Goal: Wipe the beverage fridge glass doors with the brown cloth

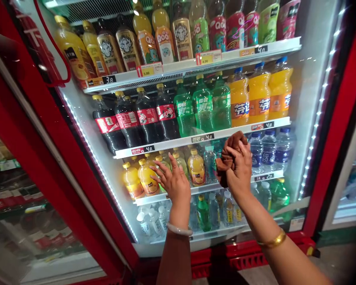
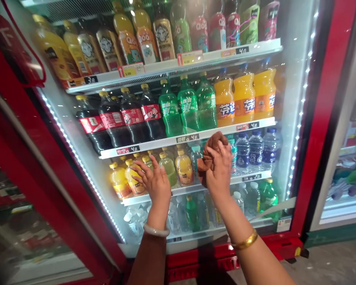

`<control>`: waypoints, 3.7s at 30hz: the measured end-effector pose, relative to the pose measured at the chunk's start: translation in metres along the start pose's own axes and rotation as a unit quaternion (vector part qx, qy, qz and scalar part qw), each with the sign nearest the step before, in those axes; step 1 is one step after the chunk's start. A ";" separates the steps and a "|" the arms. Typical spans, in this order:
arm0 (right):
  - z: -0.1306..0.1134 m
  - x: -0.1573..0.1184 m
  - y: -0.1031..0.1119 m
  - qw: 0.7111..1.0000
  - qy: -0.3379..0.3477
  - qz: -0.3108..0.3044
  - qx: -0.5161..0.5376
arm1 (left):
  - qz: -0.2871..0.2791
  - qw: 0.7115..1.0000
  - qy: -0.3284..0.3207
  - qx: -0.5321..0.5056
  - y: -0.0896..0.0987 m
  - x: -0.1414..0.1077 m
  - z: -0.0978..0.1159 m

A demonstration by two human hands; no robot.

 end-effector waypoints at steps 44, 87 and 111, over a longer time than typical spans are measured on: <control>0.085 0.008 0.036 0.991 -0.061 0.100 -0.060 | -0.135 0.980 -0.136 -0.059 -0.045 -0.065 0.089; 0.129 -0.009 0.068 0.992 -0.058 0.054 -0.098 | -0.165 0.931 -0.303 -0.118 -0.072 -0.101 0.136; 0.162 -0.014 0.083 0.995 -0.058 0.024 -0.073 | -0.250 0.911 -0.304 -0.123 -0.093 -0.134 0.148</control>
Point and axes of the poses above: each hand's wrist, its own x-axis towards the middle knuckle, its own y-axis out of the back of the hand, z = x × y, the point moved 2 cm from there along x, towards the middle knuckle, and after that the axes turned 3 degrees about z, right-handed, at the moved point
